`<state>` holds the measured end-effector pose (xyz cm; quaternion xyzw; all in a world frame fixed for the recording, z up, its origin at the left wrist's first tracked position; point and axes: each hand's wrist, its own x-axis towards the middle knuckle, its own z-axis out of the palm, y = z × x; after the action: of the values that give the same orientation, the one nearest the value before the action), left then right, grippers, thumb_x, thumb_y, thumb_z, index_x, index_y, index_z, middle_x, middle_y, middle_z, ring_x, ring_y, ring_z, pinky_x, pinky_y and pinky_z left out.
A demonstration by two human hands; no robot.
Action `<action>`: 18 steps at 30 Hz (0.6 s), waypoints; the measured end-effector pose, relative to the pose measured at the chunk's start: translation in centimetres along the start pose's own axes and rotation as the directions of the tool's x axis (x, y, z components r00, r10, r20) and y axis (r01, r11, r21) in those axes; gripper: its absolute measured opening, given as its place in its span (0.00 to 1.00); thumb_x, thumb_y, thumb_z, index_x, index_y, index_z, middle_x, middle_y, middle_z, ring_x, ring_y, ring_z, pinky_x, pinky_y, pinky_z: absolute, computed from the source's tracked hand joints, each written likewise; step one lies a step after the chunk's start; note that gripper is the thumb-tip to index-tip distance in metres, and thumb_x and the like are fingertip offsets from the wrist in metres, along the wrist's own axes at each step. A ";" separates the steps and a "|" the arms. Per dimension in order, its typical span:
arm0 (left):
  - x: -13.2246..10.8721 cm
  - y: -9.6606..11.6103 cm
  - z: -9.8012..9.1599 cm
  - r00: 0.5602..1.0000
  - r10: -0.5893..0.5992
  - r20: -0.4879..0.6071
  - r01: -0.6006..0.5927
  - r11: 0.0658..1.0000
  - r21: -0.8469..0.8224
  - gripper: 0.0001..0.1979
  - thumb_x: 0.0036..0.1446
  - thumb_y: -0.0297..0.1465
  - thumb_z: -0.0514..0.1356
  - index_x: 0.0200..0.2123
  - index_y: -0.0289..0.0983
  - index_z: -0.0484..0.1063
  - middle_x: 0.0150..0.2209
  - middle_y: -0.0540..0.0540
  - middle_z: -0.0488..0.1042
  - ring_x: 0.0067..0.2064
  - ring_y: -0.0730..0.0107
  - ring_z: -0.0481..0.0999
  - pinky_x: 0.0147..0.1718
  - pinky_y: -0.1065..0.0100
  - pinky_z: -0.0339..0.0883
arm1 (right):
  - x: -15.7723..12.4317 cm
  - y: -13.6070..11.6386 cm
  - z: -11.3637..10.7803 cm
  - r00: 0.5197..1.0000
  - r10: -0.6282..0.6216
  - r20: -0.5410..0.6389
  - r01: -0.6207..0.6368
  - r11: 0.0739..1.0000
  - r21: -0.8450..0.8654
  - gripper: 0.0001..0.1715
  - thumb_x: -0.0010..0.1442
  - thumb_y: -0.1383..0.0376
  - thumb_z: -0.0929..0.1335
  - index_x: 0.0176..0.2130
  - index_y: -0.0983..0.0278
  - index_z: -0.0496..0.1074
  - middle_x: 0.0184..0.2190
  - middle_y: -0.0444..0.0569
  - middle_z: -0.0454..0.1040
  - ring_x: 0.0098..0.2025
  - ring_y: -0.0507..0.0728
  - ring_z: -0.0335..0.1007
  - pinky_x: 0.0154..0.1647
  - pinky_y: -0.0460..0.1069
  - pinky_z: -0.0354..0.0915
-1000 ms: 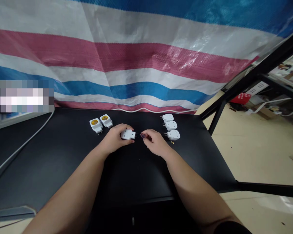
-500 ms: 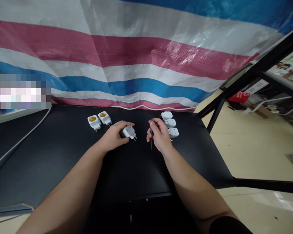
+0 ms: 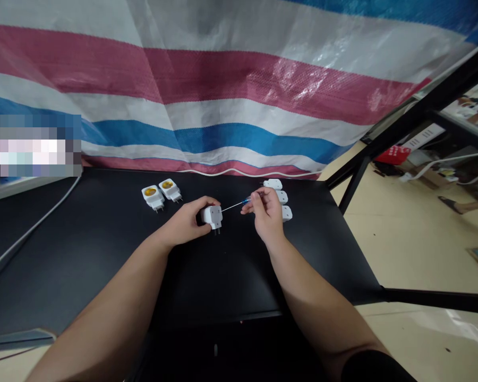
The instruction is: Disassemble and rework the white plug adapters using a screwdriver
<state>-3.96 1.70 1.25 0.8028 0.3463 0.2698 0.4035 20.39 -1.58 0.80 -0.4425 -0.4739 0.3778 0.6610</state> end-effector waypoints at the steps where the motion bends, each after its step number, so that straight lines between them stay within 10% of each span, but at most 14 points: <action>1: 0.0 0.0 0.0 1.000 0.000 -0.002 0.000 1.000 -0.002 0.29 0.53 0.24 0.65 0.59 0.41 0.71 0.51 0.45 0.79 0.44 0.63 0.79 0.42 0.65 0.73 | 0.0 0.0 0.0 1.000 0.001 -0.003 -0.001 1.000 -0.002 0.25 0.65 0.42 0.73 0.43 0.58 0.67 0.31 0.40 0.72 0.27 0.51 0.77 0.29 0.49 0.80; 11: 0.2 0.0 -0.1 0.995 0.097 -0.020 -0.097 0.995 -0.002 0.29 0.52 0.22 0.64 0.59 0.41 0.76 0.56 0.43 0.78 0.54 0.57 0.79 0.53 0.61 0.73 | 0.0 -0.3 -0.2 0.993 0.119 -0.007 -0.119 0.993 0.011 0.27 0.62 0.43 0.75 0.42 0.58 0.64 0.27 0.38 0.74 0.26 0.53 0.80 0.30 0.49 0.81; 18: -0.1 0.2 -0.6 0.993 -0.094 0.065 0.111 0.936 -0.334 0.31 0.52 0.22 0.61 0.61 0.40 0.70 0.40 0.48 0.78 0.37 0.67 0.79 0.35 0.69 0.70 | 0.4 -0.7 -1.3 0.919 0.358 0.163 -0.330 0.927 -0.177 0.23 0.67 0.45 0.71 0.39 0.62 0.73 0.17 0.37 0.69 0.16 0.51 0.70 0.16 0.44 0.69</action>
<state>-4.34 1.81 1.68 0.7091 0.3267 0.2843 0.5564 21.77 -1.72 1.35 -0.5276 -0.4765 0.4935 0.5010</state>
